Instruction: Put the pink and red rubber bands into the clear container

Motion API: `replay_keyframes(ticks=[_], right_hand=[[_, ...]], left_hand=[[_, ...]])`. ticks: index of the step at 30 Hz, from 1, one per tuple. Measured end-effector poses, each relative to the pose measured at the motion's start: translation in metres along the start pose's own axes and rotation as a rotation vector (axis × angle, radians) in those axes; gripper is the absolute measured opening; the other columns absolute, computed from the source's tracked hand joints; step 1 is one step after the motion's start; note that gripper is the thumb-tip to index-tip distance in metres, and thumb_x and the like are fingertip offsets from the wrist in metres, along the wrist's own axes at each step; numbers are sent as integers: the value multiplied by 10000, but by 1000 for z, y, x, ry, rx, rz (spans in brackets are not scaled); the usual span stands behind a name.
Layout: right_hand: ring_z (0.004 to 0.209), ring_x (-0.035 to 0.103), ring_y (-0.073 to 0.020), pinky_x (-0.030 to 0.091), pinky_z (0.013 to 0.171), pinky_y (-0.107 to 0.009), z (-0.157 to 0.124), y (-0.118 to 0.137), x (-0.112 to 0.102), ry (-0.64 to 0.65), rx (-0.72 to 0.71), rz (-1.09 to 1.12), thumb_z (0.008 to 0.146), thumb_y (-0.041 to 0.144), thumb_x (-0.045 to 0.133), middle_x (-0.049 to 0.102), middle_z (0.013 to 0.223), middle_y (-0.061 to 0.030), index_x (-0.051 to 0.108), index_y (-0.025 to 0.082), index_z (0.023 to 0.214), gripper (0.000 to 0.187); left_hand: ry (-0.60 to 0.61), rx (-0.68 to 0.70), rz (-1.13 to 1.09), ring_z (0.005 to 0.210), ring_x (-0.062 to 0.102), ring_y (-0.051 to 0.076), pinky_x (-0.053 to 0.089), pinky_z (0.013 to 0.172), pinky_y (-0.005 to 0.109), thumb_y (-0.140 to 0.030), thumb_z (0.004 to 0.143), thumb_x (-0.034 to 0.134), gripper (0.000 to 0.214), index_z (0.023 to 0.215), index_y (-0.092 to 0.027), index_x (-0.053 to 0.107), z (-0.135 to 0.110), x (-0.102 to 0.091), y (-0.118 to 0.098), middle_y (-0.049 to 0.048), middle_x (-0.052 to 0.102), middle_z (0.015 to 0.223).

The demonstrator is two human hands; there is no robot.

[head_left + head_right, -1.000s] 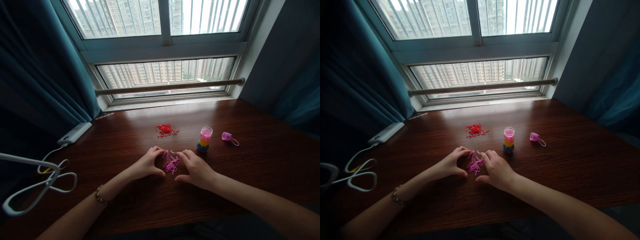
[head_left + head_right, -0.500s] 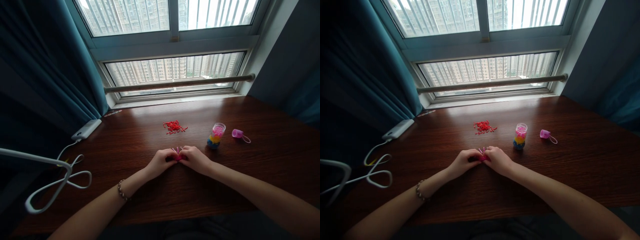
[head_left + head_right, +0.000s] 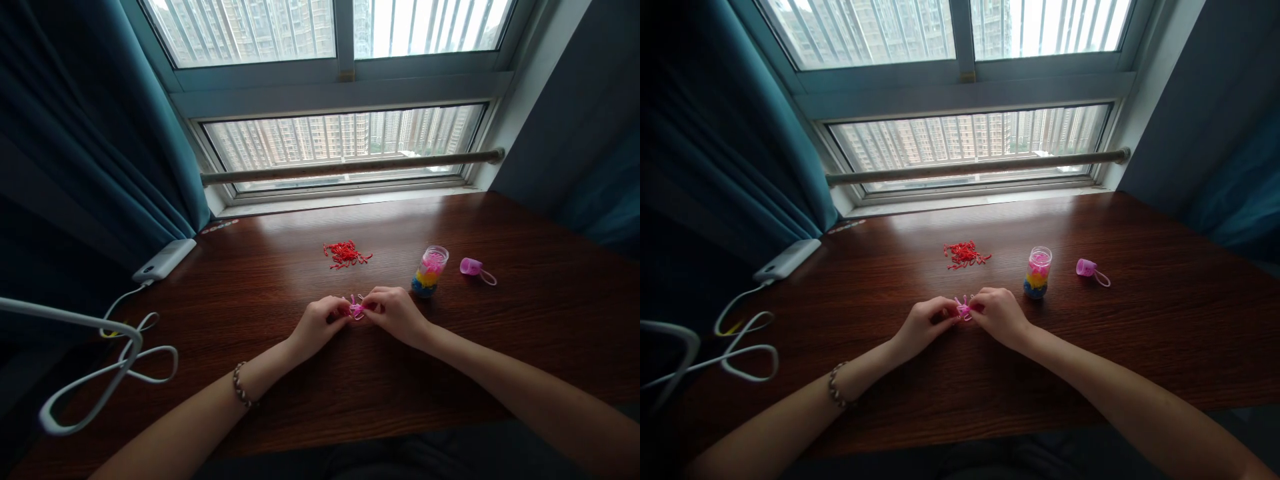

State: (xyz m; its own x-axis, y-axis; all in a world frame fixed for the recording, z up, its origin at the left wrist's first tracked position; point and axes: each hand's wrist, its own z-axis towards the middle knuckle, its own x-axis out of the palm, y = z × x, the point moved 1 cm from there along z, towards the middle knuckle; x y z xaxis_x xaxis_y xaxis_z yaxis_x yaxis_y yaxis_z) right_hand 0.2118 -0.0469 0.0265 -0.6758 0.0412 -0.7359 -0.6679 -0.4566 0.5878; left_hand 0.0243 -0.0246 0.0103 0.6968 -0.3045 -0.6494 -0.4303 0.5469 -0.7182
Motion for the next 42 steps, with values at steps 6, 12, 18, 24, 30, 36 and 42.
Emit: replay_keyframes(ticks=[6, 12, 18, 24, 30, 36, 42], right_hand=[[563, 530, -105, 374, 548, -225, 5, 21, -52, -104, -8, -100, 762, 258, 588, 633, 662, 2, 687, 199, 707, 128], [484, 494, -103, 339, 514, -252, 28, 23, -160, -102, 114, -388, 654, 264, 676, 597, 524, 23, 706, 197, 653, 73], [428, 468, -87, 319, 466, -245, 61, 6, -191, 248, 197, -579, 566, 329, 729, 512, 416, 17, 636, 158, 469, 217], [431, 484, -116, 322, 434, -247, 72, -7, -163, 243, 140, -629, 449, 304, 792, 468, 384, 12, 560, 178, 393, 270], [455, 525, -132, 343, 450, -248, 72, -17, -153, 105, 158, -598, 505, 349, 774, 463, 384, 1, 544, 177, 384, 312], [404, 450, -92, 276, 397, -220, 66, -5, -158, 263, 65, -770, 454, 219, 777, 526, 438, 11, 645, 186, 504, 145], [466, 500, -120, 307, 416, -224, 62, 2, -161, 249, 152, -734, 522, 178, 735, 554, 454, 3, 668, 187, 521, 68]], left_hand=[[15, 40, 23, 712, 560, 133, 456, 670, 244, -235, 803, 553, 128, 887, -167, 621, 0, -1, 1, 39, 628, 830], [6, 56, 15, 681, 545, 126, 442, 627, 229, -226, 809, 535, 124, 866, -161, 624, 1, 0, 1, 38, 617, 798], [22, 58, 31, 679, 543, 123, 443, 634, 231, -216, 810, 526, 131, 876, -164, 626, 2, 0, 3, 40, 622, 815], [35, 75, 37, 695, 555, 127, 450, 644, 233, -219, 812, 521, 130, 877, -177, 625, 1, -1, 4, 37, 633, 825], [34, 93, 49, 713, 569, 125, 456, 662, 223, -199, 811, 525, 116, 866, -184, 625, 1, -1, 3, 30, 633, 826], [46, 100, 38, 734, 577, 128, 459, 681, 223, -180, 808, 526, 112, 860, -188, 625, 1, -1, 2, 27, 636, 836], [48, 110, 40, 732, 579, 128, 460, 680, 222, -179, 810, 526, 109, 852, -182, 626, 2, -1, 0, 27, 637, 823]])
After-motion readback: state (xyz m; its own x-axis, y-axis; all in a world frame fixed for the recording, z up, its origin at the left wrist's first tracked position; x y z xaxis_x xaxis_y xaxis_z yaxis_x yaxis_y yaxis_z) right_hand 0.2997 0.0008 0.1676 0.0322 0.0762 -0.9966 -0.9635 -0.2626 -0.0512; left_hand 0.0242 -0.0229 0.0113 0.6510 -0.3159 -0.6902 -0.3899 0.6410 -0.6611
